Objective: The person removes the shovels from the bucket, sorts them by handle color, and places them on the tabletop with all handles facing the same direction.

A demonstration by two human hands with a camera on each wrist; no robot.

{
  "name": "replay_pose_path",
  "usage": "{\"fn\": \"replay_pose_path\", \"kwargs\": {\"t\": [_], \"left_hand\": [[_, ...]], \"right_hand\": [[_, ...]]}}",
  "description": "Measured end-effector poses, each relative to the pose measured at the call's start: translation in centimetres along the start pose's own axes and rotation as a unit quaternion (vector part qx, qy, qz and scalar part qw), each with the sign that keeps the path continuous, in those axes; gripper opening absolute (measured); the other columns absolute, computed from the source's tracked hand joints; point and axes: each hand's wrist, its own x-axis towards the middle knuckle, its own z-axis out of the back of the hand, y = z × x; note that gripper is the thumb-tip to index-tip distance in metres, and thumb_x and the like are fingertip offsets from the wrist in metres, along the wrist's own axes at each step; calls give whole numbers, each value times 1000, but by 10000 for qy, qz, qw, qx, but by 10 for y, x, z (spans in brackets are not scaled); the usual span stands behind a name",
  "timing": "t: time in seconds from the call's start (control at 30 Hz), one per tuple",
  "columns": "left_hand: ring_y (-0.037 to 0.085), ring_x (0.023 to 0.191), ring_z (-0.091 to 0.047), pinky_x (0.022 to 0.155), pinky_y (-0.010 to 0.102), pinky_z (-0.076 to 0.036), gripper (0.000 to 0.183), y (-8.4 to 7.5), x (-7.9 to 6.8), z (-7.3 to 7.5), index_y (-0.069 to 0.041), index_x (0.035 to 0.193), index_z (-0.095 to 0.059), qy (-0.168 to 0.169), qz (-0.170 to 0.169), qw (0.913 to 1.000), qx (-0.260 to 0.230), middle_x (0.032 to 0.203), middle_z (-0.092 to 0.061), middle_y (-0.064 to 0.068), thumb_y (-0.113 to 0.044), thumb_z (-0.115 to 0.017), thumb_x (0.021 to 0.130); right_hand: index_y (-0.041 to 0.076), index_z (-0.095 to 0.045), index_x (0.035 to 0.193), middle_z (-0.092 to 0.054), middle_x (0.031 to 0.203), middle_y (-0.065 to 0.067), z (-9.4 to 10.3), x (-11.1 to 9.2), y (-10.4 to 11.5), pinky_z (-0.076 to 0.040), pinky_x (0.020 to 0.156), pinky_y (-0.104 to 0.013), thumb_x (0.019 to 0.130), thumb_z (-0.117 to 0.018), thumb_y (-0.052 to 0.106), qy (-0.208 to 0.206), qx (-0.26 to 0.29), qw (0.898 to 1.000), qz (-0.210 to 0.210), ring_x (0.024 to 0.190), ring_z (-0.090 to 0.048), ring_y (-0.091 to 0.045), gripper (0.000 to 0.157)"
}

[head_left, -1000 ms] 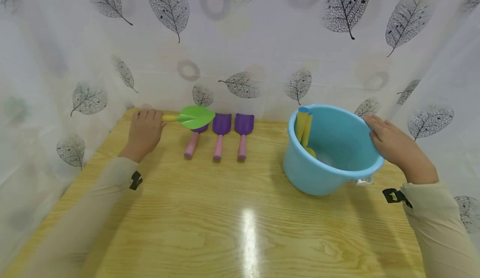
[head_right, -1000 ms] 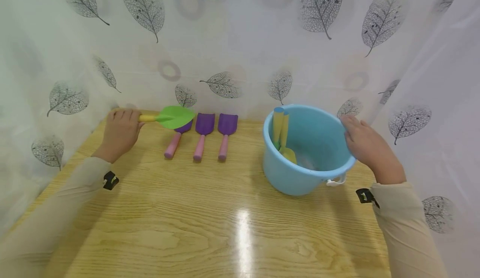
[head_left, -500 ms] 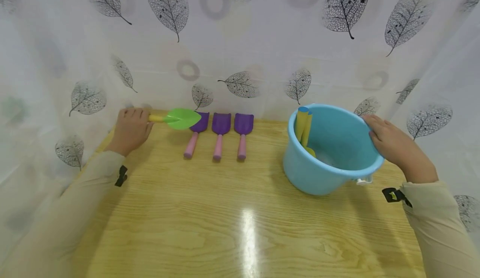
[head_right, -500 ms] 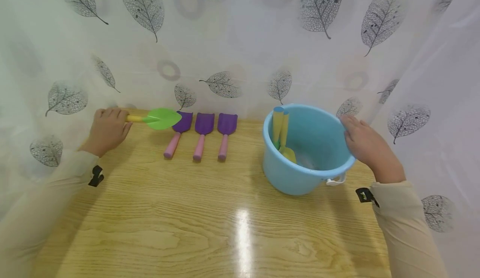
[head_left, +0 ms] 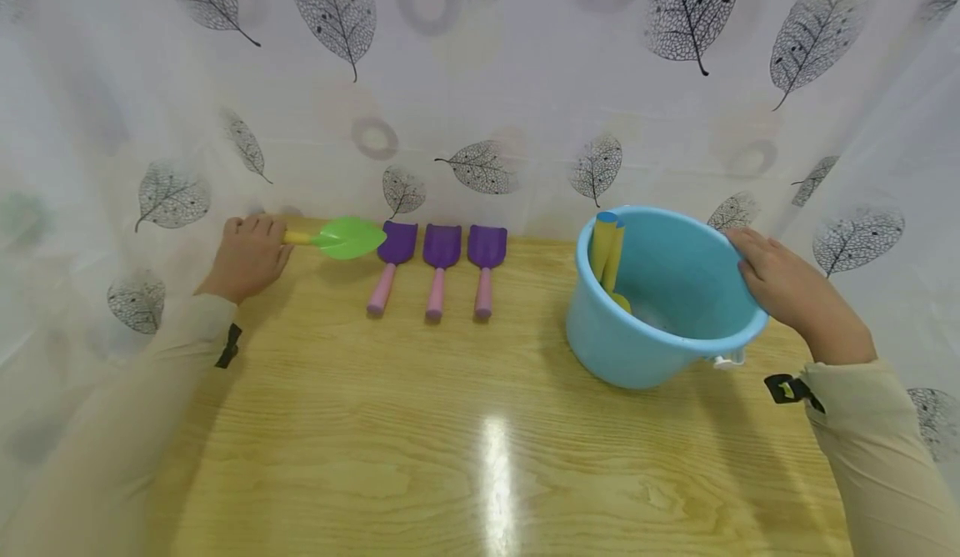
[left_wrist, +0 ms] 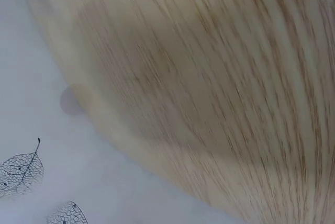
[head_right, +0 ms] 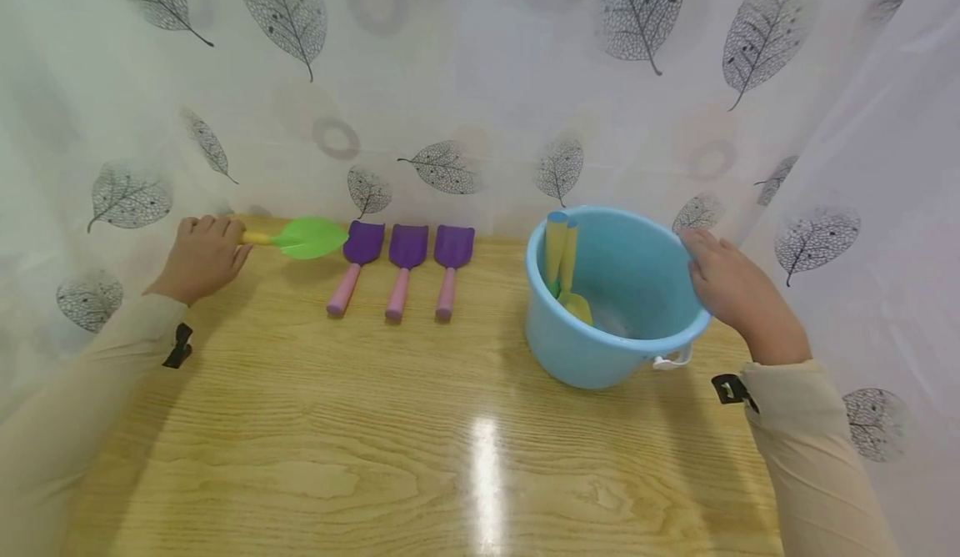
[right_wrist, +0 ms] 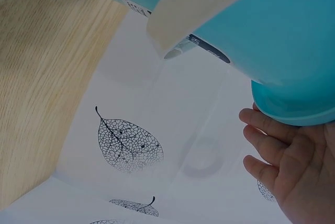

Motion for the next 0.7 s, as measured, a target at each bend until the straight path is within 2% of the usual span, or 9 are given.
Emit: {"fn": "replay_pose_path", "kwargs": {"t": [0.4,0.7], "left_hand": [[41,87,-55,77,54,-40,26,21,-3,-14,4,91,-47,460,-178,9988,-25,92,-56,26,-18,-59,88],[42,94,-53,83,58,-39,27,33,-5,-20,6,99,-48,842,34,9964,-84,102,-56,29,-20,-54,92]], "right_hand": [[5,-13,150,-14,153,-28,-1,1,0,-13,108,-68,103,-18,25,-45,71,10000,17,140,-10,-49,52],[5,-15,150,-16,153,-27,-1,-1,0,-12,109,-66,102,-18,25,-137,131,9998,46,142,-10,-47,52]]}}
